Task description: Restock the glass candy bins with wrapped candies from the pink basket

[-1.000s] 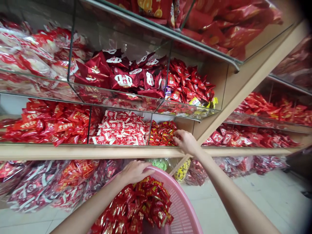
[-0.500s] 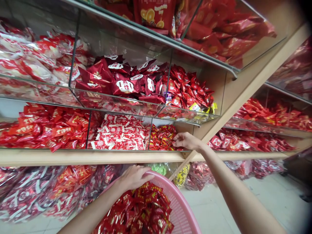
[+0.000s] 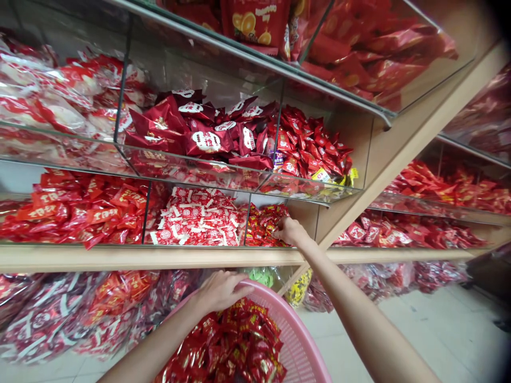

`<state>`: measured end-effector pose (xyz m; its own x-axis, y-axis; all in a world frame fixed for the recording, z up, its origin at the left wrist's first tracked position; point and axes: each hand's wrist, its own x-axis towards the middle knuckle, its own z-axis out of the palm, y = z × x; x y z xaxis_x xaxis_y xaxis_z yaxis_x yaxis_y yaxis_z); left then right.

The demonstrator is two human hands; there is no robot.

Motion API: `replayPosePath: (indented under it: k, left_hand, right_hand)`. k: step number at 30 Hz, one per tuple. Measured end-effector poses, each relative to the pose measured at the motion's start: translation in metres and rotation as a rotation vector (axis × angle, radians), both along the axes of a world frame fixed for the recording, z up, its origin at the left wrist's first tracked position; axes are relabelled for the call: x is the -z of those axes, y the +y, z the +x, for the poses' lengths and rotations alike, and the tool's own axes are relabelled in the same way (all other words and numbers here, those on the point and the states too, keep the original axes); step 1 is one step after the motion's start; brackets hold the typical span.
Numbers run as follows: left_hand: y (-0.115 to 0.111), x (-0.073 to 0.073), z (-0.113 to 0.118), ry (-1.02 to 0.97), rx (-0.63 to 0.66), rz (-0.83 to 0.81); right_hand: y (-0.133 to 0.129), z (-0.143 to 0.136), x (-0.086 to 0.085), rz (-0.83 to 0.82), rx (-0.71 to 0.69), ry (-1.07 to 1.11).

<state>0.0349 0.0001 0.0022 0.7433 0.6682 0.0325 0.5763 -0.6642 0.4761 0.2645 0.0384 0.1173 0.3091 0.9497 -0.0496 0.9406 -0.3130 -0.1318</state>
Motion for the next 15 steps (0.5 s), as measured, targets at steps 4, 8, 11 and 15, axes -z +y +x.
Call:
replayPosePath:
  k: [4, 8, 11, 15]
  left_hand:
    - [0.000, 0.002, -0.001, -0.012, 0.006, -0.003]
    - [0.000, 0.001, -0.001, 0.000, 0.005, 0.004]
    - [-0.001, 0.000, -0.001, 0.008, 0.001, 0.014]
    - [-0.002, -0.002, 0.000, 0.028, 0.005, 0.036]
  right_hand:
    - [-0.005, -0.010, -0.007, -0.025, 0.007, -0.107]
    - [-0.007, -0.014, -0.008, -0.048, -0.008, -0.135]
    - [-0.006, -0.009, -0.009, -0.045, -0.013, -0.140]
    - [-0.002, 0.007, -0.013, 0.021, -0.096, -0.114]
